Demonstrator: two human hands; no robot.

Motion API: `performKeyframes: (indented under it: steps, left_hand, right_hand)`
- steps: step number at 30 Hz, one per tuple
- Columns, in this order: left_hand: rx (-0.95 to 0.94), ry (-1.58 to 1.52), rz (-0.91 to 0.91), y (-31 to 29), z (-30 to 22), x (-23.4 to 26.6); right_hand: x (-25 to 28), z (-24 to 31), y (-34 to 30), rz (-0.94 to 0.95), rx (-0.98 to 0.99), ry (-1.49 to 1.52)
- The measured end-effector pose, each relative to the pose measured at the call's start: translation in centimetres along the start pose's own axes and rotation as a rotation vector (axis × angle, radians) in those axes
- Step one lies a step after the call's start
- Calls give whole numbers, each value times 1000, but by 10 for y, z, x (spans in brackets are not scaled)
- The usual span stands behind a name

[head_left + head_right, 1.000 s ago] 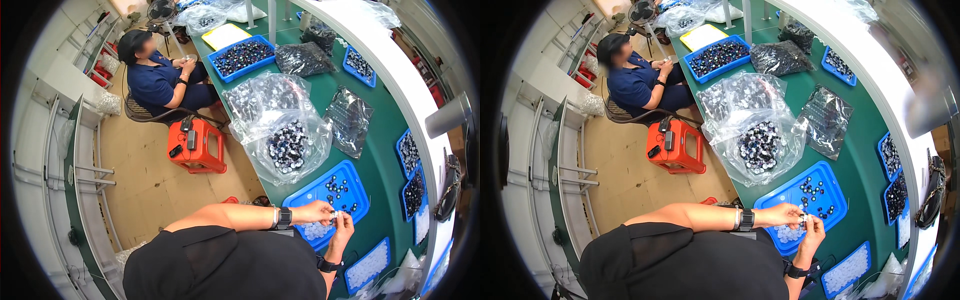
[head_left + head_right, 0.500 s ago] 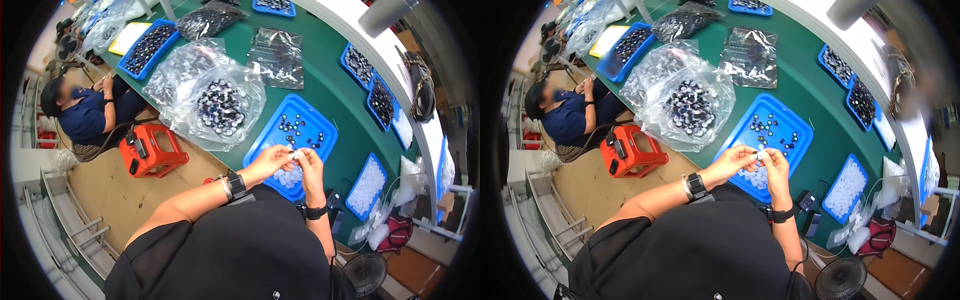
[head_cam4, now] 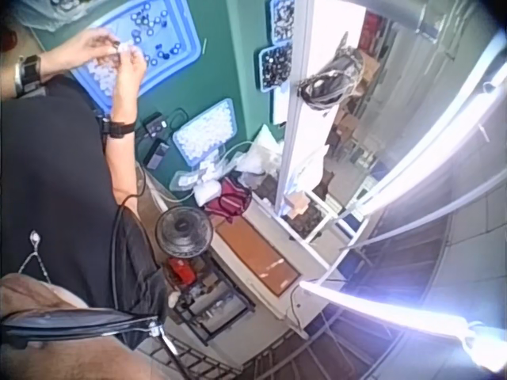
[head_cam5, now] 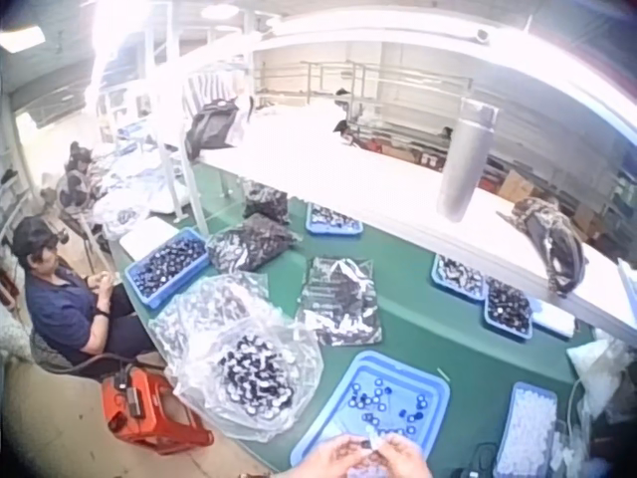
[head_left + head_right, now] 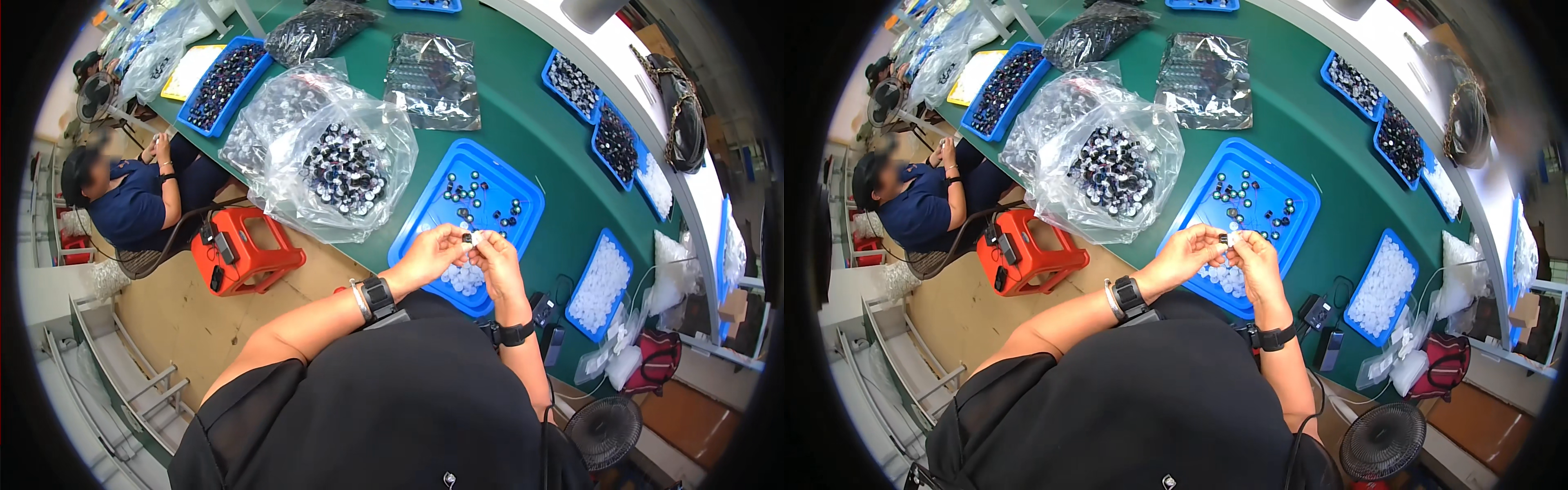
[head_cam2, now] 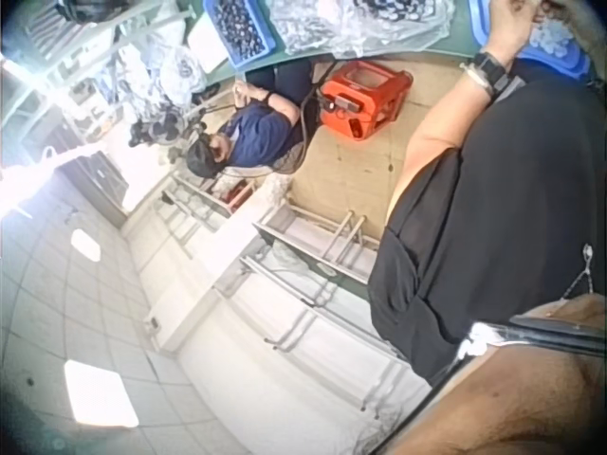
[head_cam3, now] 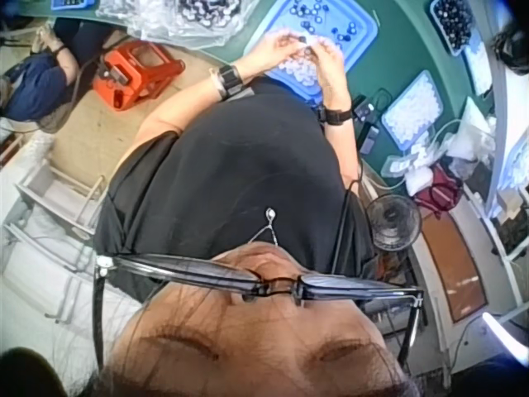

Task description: The person sits at a green workbench and repeatedly picks up small white plastic caps and dark cylindrical components from blue trays. They insert the dark components into the white caps by hand and place the assembled units back into the tray.

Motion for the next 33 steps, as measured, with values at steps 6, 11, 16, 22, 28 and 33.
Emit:
performKeyframes:
  steps: [6, 11, 16, 22, 28, 33]
  left_hand:
    - [20, 4, 21, -1, -6, -4]
    - [34, 50, 9, -1, -4, -3]
    - [8, 7, -9, 2, -2, -5]
    - [-1, 64, -38, 4, 3, -4]
    - [-223, 597, -79, 0, -17, -8]
    - [-232, 537, -61, 3, -14, -7]
  right_hand:
    - [4, -5, 2, 56, -31, 113]
    - [3, -6, 0, 51, -67, 200]
    - [3, -7, -1, 35, -81, 235]
    - [2, -6, -1, 4, -37, 157]
    - [2, -16, -1, 54, -101, 235]
    - [-3, -10, -4, 1, -99, 218]
Point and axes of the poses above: each hand's wrist, its own y-axis towards the middle knuckle, its own x-axis out of the back of the hand, z = x × y, the point moved 6 cm from there along y, towards the middle knuckle, and after that the axes turned 9 degrees about z, right-handed, at the moved point
